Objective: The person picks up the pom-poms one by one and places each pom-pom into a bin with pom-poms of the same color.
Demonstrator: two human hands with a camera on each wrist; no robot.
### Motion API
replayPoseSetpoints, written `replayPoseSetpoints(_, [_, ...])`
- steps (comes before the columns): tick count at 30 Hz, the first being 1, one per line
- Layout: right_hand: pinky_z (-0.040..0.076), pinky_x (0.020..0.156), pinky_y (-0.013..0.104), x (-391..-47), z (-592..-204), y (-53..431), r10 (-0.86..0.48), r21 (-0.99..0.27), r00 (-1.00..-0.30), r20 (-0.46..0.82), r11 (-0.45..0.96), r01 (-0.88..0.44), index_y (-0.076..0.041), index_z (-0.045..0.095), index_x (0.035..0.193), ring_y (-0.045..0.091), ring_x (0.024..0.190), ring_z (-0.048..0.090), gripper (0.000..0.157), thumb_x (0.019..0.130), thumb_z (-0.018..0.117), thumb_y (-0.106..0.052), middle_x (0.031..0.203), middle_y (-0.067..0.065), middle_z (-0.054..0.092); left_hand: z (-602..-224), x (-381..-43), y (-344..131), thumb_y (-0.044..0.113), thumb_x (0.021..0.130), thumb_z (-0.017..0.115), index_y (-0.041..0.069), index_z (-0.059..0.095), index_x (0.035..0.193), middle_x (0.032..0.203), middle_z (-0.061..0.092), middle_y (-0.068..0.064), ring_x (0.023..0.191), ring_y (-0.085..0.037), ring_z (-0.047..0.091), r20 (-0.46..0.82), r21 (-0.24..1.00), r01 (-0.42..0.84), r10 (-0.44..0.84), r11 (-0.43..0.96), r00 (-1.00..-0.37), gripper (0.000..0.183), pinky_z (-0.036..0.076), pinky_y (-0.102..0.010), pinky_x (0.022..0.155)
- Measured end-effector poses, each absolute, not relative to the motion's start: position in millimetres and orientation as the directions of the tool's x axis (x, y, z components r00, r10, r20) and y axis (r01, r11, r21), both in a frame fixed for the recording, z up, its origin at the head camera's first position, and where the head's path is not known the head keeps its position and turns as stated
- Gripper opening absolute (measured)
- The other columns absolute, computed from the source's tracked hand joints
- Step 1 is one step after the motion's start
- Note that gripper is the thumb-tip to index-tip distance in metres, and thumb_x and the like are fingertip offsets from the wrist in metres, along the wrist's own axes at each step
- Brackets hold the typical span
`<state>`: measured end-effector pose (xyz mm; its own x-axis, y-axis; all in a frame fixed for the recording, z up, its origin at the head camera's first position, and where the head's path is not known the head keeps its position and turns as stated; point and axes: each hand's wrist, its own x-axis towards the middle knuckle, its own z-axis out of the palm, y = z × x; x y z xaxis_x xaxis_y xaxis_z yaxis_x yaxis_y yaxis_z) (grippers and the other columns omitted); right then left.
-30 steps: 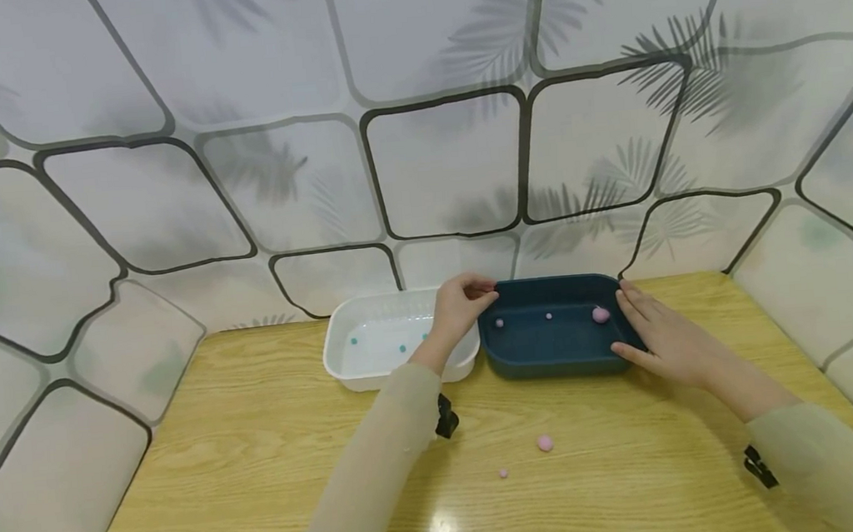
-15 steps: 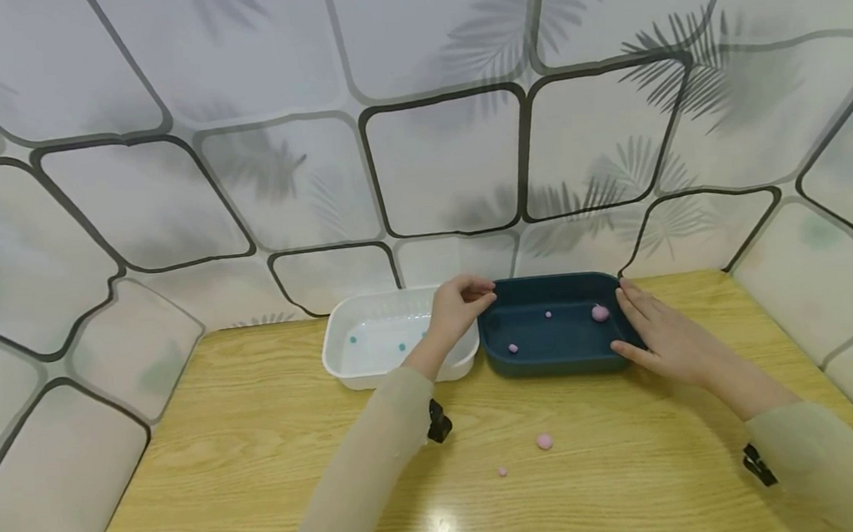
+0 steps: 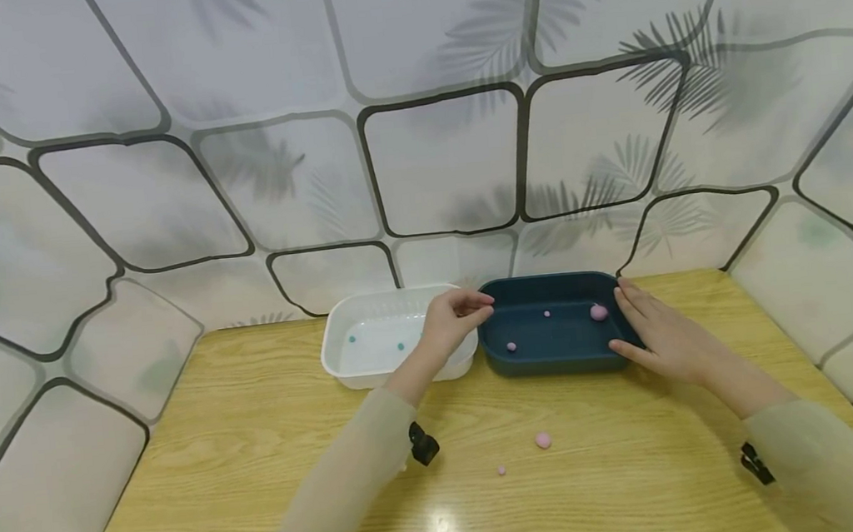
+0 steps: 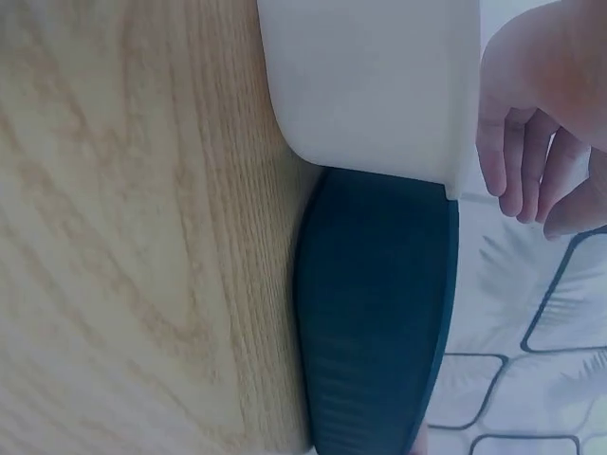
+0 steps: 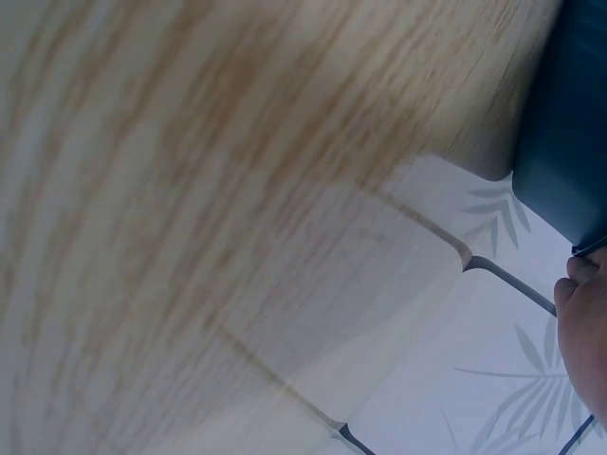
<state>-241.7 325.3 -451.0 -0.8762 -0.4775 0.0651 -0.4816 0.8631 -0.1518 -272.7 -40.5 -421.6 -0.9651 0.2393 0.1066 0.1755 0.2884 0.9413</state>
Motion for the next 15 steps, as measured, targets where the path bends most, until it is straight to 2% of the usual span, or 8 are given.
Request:
replayPoseSetpoints(8, [0.029, 0.126, 0.067, -241, -451, 325, -0.471, -0.161, -0.88, 0.062, 0.865, -0.475, 0.012, 0.015, 0.165, 0.053, 0.16, 0.02, 0.095, 0.107, 0.057, -0.052, 0.174, 0.033, 0.011, -419, -249, -52, 0.01, 0.101, 0.073, -0.003, 0.076, 0.119, 0.118, 0.077, -0.019, 0.095, -0.016, 0.071, 0.084, 0.953, 0.161, 0.288, 0.255, -0.954, 0.023, 0.059, -0.022, 0.084])
replayPoseSetpoints(15, [0.029, 0.125, 0.068, -240, -450, 325, -0.473, -0.158, -0.879, 0.063, 0.865, -0.477, 0.012, 0.015, 0.165, 0.054, 0.159, 0.021, 0.095, 0.107, 0.057, -0.052, 0.174, 0.034, 0.011, -424, -229, -56, 0.008, 0.1, 0.074, -0.002, 0.077, 0.115, 0.113, 0.078, -0.021, 0.096, -0.021, 0.075, 0.078, 0.948, 0.17, 0.321, 0.268, -0.944, 0.019, 0.059, -0.018, 0.082])
